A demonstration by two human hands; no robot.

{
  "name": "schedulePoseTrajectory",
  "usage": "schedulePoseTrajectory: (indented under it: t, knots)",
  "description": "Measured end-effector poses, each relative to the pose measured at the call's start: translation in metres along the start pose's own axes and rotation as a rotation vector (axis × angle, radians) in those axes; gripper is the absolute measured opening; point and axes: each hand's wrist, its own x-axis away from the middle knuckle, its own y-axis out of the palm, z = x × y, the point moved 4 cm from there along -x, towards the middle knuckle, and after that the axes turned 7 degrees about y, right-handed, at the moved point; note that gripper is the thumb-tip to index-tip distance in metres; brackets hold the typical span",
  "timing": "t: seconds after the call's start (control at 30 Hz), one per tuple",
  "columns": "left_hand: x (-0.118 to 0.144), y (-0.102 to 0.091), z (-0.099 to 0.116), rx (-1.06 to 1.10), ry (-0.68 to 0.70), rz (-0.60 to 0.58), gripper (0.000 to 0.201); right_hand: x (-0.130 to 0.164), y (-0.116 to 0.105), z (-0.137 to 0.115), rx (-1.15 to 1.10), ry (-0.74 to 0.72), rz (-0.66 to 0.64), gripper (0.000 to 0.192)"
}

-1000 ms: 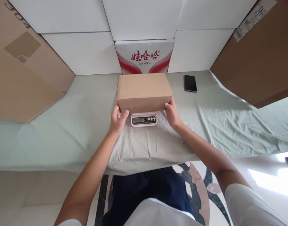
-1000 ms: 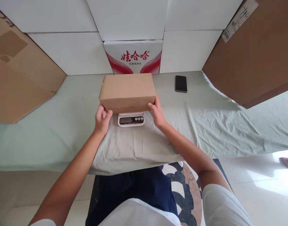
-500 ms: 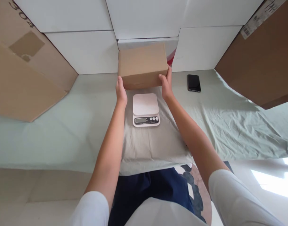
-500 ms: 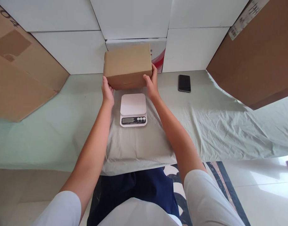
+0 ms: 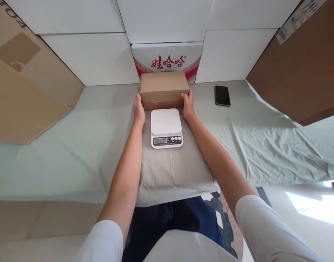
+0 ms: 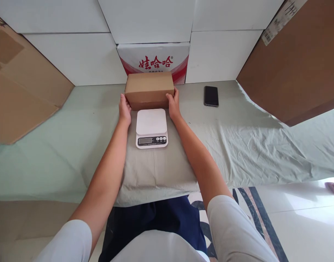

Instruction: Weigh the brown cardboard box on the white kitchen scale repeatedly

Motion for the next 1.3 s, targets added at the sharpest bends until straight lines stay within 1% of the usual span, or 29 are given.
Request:
schedulePoseTrajectory:
  t: [0.07,0.13,0.2,0.27,0.37,0.43,0.47,0.53,0.63,0.7,0.8,0.9,1.1,1.2,1.3]
  knots:
    - [0.001,-0.007,0.006,-0.012,-0.05,0.053,0.097,-0.003,-0.003,0.002,-0.023,0.011,0.022,0.089]
    - [0.001,-0.017,0.014,-0.051,-0.09,0.094,0.095,-0.009,-0.01,0.005,-0.041,0.043,0.062,0.097]
    - [0.001,-0.029,0.024,-0.092,-0.101,0.118,0.091,-0.017,-0.023,0.008,-0.037,0.075,0.103,0.1]
    - [-0.001,-0.04,0.031,-0.115,-0.099,0.131,0.093,-0.024,-0.038,0.011,-0.027,0.091,0.133,0.099]
    - [-0.005,-0.052,0.035,-0.13,-0.116,0.154,0.099,-0.033,-0.06,0.018,-0.044,0.105,0.17,0.108]
    - [-0.009,-0.056,0.034,-0.146,-0.138,0.164,0.102,-0.035,-0.069,0.024,-0.048,0.11,0.177,0.114]
    - [-0.01,-0.057,0.033,-0.149,-0.146,0.165,0.103,-0.036,-0.071,0.026,-0.044,0.112,0.173,0.114]
    - [-0.011,-0.057,0.032,-0.152,-0.159,0.162,0.105,-0.034,-0.071,0.03,-0.036,0.12,0.165,0.106]
    - [-0.008,-0.053,0.035,-0.146,-0.168,0.153,0.103,-0.027,-0.066,0.03,-0.043,0.135,0.185,0.086]
    - [-0.003,-0.05,0.039,-0.119,-0.165,0.168,0.095,-0.023,-0.062,0.027,-0.04,0.136,0.196,0.076]
    - [0.004,-0.046,0.045,-0.06,-0.167,0.208,0.08,-0.018,-0.059,0.022,-0.041,0.134,0.206,0.07]
    - [0.007,-0.042,0.048,-0.045,-0.176,0.215,0.078,-0.016,-0.058,0.018,-0.048,0.121,0.207,0.071]
    - [0.012,-0.032,0.046,-0.086,-0.186,0.173,0.094,-0.018,-0.058,0.021,-0.056,0.115,0.142,0.076]
    - [0.014,-0.027,0.045,-0.094,-0.191,0.153,0.089,-0.021,-0.058,0.024,-0.102,0.136,0.119,0.084]
    - [0.014,-0.026,0.044,-0.108,-0.194,0.147,0.082,-0.022,-0.056,0.024,-0.146,0.152,0.096,0.092]
